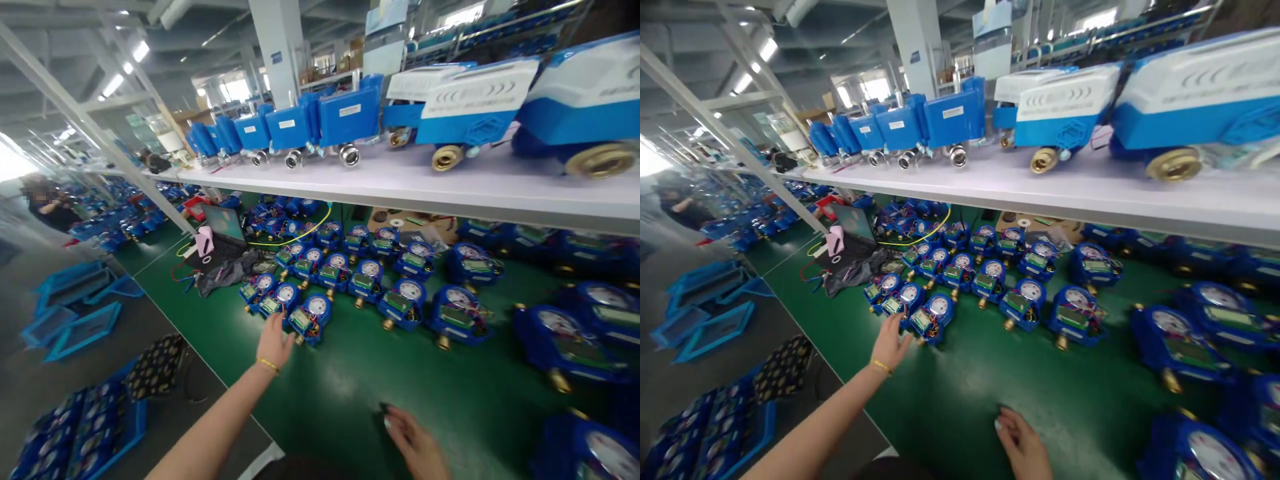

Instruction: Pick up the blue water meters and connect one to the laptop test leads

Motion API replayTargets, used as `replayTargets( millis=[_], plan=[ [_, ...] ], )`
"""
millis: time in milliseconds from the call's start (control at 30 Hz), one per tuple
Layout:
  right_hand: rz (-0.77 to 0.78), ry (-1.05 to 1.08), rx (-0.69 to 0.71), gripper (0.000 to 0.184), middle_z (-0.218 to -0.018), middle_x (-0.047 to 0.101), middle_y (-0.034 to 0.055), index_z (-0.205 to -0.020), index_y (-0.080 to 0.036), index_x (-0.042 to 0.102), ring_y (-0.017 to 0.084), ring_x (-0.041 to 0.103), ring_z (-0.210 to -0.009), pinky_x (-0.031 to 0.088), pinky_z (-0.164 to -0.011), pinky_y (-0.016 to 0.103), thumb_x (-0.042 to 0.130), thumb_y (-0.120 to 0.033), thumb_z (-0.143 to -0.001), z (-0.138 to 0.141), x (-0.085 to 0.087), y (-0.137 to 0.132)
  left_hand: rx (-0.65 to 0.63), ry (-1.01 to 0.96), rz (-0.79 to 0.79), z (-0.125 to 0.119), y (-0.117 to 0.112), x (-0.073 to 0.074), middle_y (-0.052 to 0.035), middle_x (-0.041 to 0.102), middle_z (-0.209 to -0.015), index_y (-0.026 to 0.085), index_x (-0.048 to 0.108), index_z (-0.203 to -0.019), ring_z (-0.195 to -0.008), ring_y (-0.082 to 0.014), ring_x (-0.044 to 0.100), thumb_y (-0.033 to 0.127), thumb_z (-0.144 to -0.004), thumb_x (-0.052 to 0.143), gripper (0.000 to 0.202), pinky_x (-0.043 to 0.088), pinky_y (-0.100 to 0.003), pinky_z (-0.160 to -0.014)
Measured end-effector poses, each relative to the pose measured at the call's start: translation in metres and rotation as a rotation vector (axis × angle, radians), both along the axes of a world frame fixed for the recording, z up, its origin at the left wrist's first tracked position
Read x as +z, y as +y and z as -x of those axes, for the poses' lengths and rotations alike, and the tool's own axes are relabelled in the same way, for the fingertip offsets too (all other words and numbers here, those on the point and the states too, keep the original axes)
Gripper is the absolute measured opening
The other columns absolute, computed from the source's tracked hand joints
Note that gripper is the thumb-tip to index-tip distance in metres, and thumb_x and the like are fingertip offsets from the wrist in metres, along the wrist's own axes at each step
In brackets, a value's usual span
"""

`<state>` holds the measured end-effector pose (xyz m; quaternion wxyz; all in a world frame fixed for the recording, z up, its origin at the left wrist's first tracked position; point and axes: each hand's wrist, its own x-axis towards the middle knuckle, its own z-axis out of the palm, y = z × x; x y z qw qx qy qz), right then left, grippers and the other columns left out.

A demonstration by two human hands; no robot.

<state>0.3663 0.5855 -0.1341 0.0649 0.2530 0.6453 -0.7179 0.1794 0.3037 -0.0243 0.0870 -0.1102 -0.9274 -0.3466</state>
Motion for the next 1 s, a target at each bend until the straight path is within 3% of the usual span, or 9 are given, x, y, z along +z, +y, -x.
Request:
replayTargets(
  millis=[167, 267, 367, 467, 600, 700, 800, 900, 1000],
  plan=[
    [0.135, -0.044, 0.02, 0.067, -0.081, 0.068, 0.0074, -0.09, -0.016, 0.065, 0.024, 0.064, -0.081, 0.05, -0.07, 0.033, 0.078, -0.066, -0.046, 0.072, 0.03, -0.056, 0.465, -0.312, -0.291, 0.042, -0.066, 0.01, -0.021, 0.056, -0.11, 0.003, 0.053, -0.107, -0.11, -0.0335, 0.052, 0.012, -0.077, 0.065, 0.033, 0.036, -0.052, -0.107],
    [0.211, -0.089, -0.014, 0.048, -0.095, 0.066, 0.0076, -0.1, -0.013, 0.061, 0.021, 0.063, -0.089, 0.05, -0.079, 0.035, 0.071, -0.053, -0.075, 0.116, 0.032, -0.087, 0.632, -0.567, -0.567, 0.07, -0.077, -0.002, -0.0104, 0.06, -0.087, 0.007, 0.053, -0.092, -0.082, -0.0208, 0.062, 0.02, -0.091, 0.057, 0.013, 0.053, -0.039, -0.087],
    [0.254, -0.115, -0.078, 0.032, -0.113, 0.06, 0.0082, -0.109, -0.014, 0.058, 0.021, 0.058, -0.102, 0.047, -0.09, 0.042, 0.058, -0.04, -0.091, 0.156, 0.034, -0.109, 0.703, -0.742, -0.799, 0.092, -0.078, -0.016, -0.0054, 0.059, -0.078, 0.009, 0.052, -0.083, -0.067, -0.0134, 0.06, 0.029, -0.098, 0.05, 0.026, 0.055, -0.026, -0.07],
    [0.302, -0.114, -0.109, 0.031, -0.117, 0.057, 0.008, -0.114, -0.015, 0.056, 0.022, 0.056, -0.104, 0.047, -0.092, 0.044, 0.056, -0.038, -0.093, 0.184, 0.037, -0.126, 0.668, -0.832, -0.945, 0.103, -0.074, -0.021, -0.0057, 0.06, -0.078, 0.009, 0.052, -0.082, -0.075, -0.0144, 0.063, 0.03, -0.098, 0.05, 0.027, 0.056, -0.027, -0.08],
    [0.357, -0.125, -0.135, 0.025, -0.104, 0.061, 0.0059, -0.107, -0.014, 0.059, 0.019, 0.059, -0.093, 0.051, -0.085, 0.04, 0.059, -0.034, -0.092, 0.201, 0.041, -0.139, 0.611, -0.897, -1.02, 0.107, -0.07, -0.012, -0.0059, 0.059, -0.076, 0.012, 0.051, -0.08, -0.116, -0.0228, 0.053, 0.023, -0.098, 0.047, 0.021, 0.04, -0.032, -0.109],
    [0.374, -0.133, -0.187, 0.019, -0.097, 0.062, 0.0041, -0.101, -0.013, 0.061, 0.017, 0.06, -0.087, 0.051, -0.081, 0.037, 0.062, -0.029, -0.091, 0.203, 0.041, -0.137, 0.563, -0.944, -1.024, 0.115, -0.069, -0.009, -0.0053, 0.059, -0.074, 0.013, 0.053, -0.08, -0.125, -0.0244, 0.044, 0.025, -0.098, 0.044, 0.023, 0.032, -0.033, -0.114],
    [0.393, -0.136, -0.266, 0.017, -0.091, 0.062, 0.0027, -0.099, -0.013, 0.061, 0.016, 0.06, -0.082, 0.051, -0.078, 0.036, 0.062, -0.028, -0.09, 0.182, 0.036, -0.131, 0.554, -0.951, -1.002, 0.126, -0.07, -0.022, -0.0064, 0.059, -0.068, 0.015, 0.054, -0.076, -0.125, -0.026, 0.042, 0.028, -0.097, 0.042, 0.028, 0.03, -0.035, -0.115],
    [0.429, -0.133, -0.387, 0.025, -0.087, 0.063, 0.0027, -0.099, -0.014, 0.061, 0.017, 0.06, -0.081, 0.05, -0.075, 0.034, 0.069, -0.031, -0.083, 0.134, 0.026, -0.127, 0.511, -0.898, -0.981, 0.137, -0.077, -0.048, -0.0056, 0.061, -0.066, 0.018, 0.056, -0.075, -0.125, -0.0282, 0.042, 0.029, -0.09, 0.046, 0.021, 0.031, -0.04, -0.114],
    [0.488, -0.084, -0.538, 0.057, -0.089, 0.066, 0.0046, -0.102, -0.016, 0.062, 0.02, 0.061, -0.087, 0.048, -0.073, 0.031, 0.083, -0.046, -0.059, 0.07, 0.013, -0.119, 0.417, -0.805, -0.968, 0.143, -0.086, -0.071, -0.0001, 0.064, -0.069, 0.024, 0.059, -0.078, -0.125, -0.0278, 0.042, 0.027, -0.076, 0.053, 0.008, 0.03, -0.043, -0.113]
  ],
)
